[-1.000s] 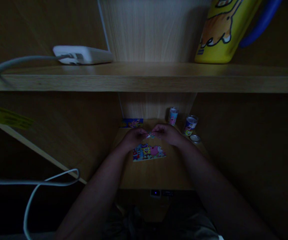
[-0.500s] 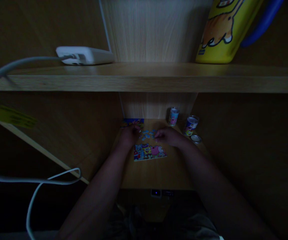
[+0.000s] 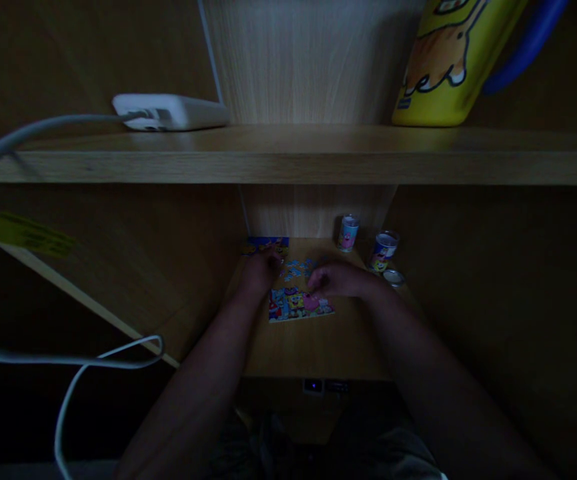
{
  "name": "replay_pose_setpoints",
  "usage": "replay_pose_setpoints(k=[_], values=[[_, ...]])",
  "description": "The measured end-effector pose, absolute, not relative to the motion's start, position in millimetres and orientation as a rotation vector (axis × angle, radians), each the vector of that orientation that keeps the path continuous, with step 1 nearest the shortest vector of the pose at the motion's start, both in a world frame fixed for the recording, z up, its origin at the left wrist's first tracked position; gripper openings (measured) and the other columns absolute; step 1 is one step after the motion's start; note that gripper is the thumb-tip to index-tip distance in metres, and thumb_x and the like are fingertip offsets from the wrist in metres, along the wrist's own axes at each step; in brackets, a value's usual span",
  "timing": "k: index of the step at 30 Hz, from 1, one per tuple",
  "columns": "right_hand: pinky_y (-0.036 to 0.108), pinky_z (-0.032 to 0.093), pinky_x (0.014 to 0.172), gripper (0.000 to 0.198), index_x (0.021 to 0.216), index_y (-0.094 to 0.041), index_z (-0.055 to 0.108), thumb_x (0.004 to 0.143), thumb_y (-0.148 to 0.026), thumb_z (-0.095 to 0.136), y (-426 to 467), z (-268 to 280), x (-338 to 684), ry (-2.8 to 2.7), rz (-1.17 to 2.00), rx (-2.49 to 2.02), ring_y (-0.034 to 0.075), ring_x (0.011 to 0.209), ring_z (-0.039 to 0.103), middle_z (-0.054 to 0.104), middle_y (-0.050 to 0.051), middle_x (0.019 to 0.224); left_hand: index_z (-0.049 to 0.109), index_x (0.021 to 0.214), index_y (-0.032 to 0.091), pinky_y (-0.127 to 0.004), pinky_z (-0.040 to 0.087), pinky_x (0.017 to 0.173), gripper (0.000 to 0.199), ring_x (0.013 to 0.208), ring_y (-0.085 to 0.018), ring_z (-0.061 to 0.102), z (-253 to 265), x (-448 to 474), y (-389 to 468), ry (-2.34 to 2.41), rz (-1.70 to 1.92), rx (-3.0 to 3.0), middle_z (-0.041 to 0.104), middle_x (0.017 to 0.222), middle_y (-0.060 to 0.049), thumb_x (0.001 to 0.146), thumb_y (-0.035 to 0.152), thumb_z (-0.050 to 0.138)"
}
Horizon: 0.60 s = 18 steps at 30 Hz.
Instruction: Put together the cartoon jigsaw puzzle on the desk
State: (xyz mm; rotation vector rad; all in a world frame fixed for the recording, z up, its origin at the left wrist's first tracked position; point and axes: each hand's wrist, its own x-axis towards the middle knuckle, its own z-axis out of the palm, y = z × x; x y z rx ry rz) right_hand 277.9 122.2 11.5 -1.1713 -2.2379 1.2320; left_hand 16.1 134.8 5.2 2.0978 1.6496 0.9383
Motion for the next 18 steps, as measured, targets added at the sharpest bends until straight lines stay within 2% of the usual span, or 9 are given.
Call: replay_pose_setpoints(k=[5,12,18], values=[[0.027,0.052,0.069,0.04,0.085,-0.021,0.079,0.06,-0.048,0.095,122.6,10.1,278.1,-2.248,1.316,-1.126,0.018,0.076,0.07,0.078,0.0,0.081,0.077,0.091,0.024,-0.03,0.052,0.083,0.017,0.091,-0.023,0.074,3.3,18.3,136.8,1.631,0.856,2.161,0.082,0.099,-0.004,0.089,0.014,0.064],[0.026,0.05,0.067,0.032,0.086,-0.021,0.078,0.067,-0.043,0.092,123.1,11.2,279.3,-2.306,1.376,-1.095,0.016,0.072,0.068,0.077,0.0,0.08,0.077,0.084,0.024,-0.031,0.05,0.079,0.017,0.085,-0.024,0.074,0.2,17.7,140.6,1.7,0.768,2.199,0.081,0.092,-0.006,0.089,0.017,0.062],[0.026,0.048,0.067,0.029,0.088,-0.02,0.077,0.069,-0.039,0.09,122.3,11.5,279.8,-2.311,1.427,-1.106,0.015,0.071,0.066,0.075,-0.001,0.079,0.08,0.09,0.024,-0.03,0.051,0.083,0.018,0.095,-0.024,0.074,1.4,17.6,139.6,1.748,0.709,2.246,0.082,0.105,-0.008,0.092,0.02,0.062]])
